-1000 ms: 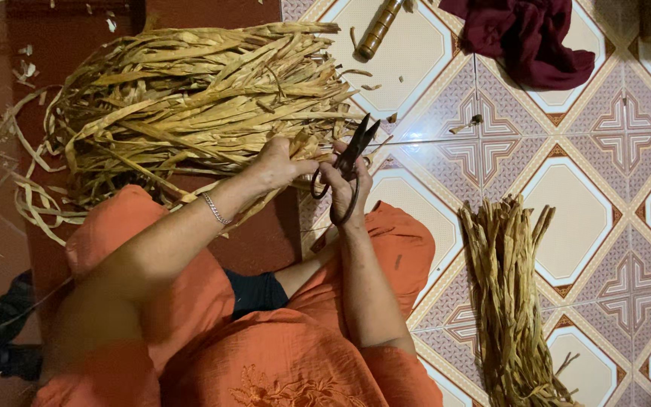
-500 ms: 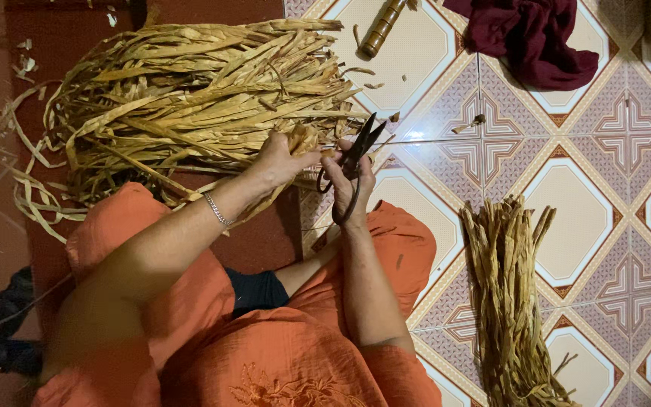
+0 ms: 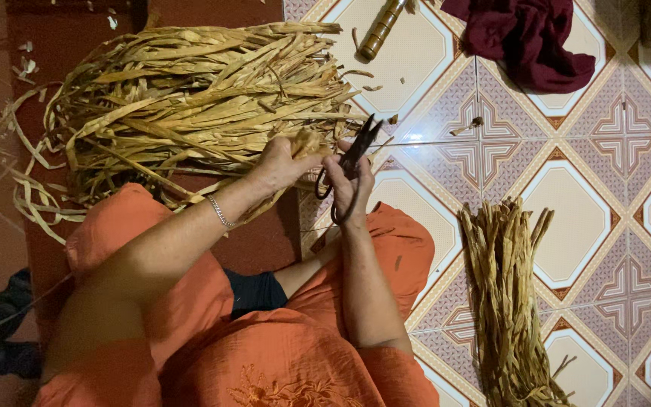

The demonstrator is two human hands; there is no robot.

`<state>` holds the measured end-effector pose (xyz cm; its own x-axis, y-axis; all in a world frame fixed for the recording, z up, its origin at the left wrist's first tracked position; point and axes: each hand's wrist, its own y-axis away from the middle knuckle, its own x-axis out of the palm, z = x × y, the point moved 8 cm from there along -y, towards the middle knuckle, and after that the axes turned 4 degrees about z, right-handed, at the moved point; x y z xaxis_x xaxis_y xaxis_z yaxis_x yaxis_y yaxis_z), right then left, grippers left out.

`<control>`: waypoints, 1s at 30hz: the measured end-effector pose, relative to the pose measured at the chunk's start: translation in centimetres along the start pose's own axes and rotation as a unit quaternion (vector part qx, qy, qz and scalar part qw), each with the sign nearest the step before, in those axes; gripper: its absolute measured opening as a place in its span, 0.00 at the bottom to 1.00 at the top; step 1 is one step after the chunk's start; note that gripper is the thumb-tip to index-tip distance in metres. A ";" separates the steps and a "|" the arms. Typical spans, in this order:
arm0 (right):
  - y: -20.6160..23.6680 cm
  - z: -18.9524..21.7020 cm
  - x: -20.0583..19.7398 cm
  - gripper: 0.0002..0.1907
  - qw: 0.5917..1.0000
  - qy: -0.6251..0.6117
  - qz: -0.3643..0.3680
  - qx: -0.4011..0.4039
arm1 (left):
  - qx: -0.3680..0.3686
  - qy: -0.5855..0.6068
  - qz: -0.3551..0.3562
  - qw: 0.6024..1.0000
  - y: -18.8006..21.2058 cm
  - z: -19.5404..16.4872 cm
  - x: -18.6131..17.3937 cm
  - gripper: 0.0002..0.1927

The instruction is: The person sits on a tiled floor and uses scissors to cut long dried plant strips into shorter pieces. They repeatedly pick up strips from a large pile, cut them, and place the cut pieces into a separate pile on the floor.

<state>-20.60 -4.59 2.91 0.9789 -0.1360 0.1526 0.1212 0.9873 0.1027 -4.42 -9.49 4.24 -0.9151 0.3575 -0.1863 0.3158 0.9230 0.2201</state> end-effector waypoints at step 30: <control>2.4 0.6 3.6 0.33 0.933 0.347 0.082 -0.049 | -0.041 0.128 -0.040 0.990 -0.4 0.3 -2.1 0.09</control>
<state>-16.91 -2.78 4.26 0.8528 0.0689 -0.5177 -0.0576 0.9976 0.0379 -2.54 -10.54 4.24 -0.9733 0.2258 0.0407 0.2277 0.9283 0.2941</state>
